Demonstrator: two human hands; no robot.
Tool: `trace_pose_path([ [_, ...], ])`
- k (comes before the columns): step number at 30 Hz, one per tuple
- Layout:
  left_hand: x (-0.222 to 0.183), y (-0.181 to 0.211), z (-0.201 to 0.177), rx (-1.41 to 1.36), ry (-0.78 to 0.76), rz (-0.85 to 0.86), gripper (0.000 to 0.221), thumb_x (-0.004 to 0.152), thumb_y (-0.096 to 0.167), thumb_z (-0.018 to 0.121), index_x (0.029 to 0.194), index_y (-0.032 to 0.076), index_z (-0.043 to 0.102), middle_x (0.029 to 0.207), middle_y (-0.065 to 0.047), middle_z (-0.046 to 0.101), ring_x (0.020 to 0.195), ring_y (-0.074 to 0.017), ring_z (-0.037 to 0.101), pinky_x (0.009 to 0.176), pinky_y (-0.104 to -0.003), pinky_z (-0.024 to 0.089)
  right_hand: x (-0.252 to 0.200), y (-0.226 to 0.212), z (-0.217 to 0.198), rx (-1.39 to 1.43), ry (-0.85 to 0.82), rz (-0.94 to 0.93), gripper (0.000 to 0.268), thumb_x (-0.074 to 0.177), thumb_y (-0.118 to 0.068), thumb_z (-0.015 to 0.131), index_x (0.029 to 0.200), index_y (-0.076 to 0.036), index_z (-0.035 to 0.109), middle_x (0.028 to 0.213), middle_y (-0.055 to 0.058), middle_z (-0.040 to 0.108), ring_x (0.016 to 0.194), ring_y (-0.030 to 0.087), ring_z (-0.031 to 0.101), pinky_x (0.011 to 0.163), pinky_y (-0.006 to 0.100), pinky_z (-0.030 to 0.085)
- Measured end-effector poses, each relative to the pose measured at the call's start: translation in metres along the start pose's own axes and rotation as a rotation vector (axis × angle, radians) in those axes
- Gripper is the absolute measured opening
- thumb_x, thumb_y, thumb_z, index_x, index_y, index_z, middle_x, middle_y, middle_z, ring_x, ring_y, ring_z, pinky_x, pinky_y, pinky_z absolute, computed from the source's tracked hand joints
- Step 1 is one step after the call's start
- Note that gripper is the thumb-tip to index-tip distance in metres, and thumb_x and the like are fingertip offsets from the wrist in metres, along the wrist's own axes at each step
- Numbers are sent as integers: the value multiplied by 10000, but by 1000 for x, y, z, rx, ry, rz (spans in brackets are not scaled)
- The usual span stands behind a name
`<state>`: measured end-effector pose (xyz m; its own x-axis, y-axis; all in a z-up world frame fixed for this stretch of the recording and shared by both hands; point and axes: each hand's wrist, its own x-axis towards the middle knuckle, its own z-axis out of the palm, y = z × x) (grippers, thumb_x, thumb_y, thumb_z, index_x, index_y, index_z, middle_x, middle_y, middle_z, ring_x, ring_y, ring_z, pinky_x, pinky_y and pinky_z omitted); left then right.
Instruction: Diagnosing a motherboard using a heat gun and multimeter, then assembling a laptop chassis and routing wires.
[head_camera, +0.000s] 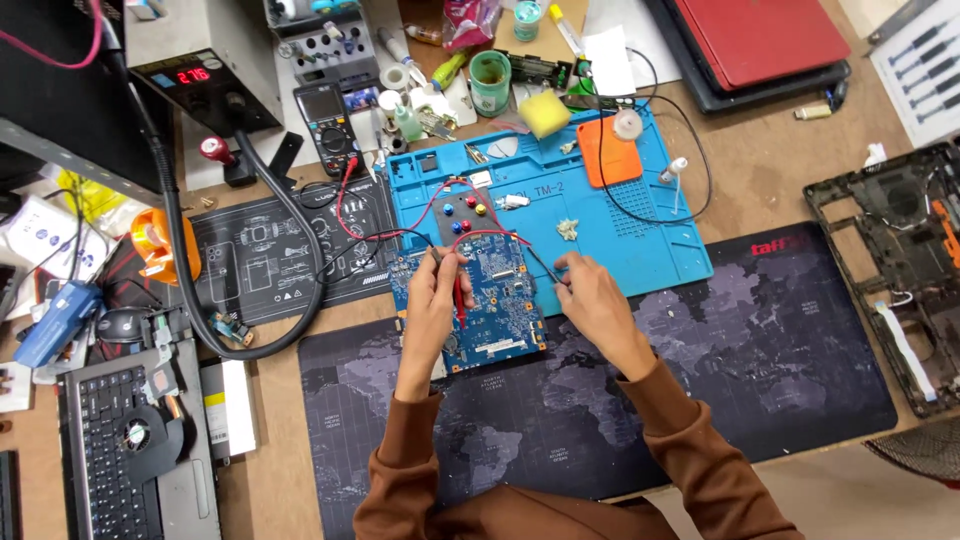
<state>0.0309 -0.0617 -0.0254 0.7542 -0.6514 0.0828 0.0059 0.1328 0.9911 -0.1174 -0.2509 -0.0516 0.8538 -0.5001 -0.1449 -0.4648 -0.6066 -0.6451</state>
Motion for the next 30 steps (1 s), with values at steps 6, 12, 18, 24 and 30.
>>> trace_pose_path([
  [6,0,6,-16,-8,48,15,233,1117,180,411,1035,32,571,695,-89,602,551,-164,633,470,-253,507,7,-5,-24,289,3,25,338,928,41,572,1256,7,498,958,295,674,837,372,749,722,466,624],
  [12,4,19,-37,2,78,17,227,1116,171,419,1030,43,584,694,-46,558,520,-128,580,491,-237,478,16,-22,-49,960,-153,85,245,967,50,491,1141,45,665,1102,194,698,965,237,722,900,387,600],
  [18,28,-8,-70,29,14,16,197,1078,164,518,1020,35,655,610,-12,503,422,-72,466,417,-191,381,35,-43,-57,1112,-103,-33,350,898,77,624,1246,95,649,1148,196,676,1049,268,715,994,391,584],
  [24,65,-31,-107,331,-40,116,108,961,187,737,1035,108,745,620,-33,588,581,-119,533,580,-253,438,86,-50,-49,903,110,-204,256,976,-41,686,1221,34,692,1005,131,669,849,189,732,854,327,635],
  [30,93,-45,-131,640,-81,59,252,902,290,776,1117,181,707,746,-91,683,692,-296,651,693,-419,513,139,-112,-45,650,252,-438,216,1035,-46,662,1234,37,680,1031,116,618,864,189,721,843,328,623],
])
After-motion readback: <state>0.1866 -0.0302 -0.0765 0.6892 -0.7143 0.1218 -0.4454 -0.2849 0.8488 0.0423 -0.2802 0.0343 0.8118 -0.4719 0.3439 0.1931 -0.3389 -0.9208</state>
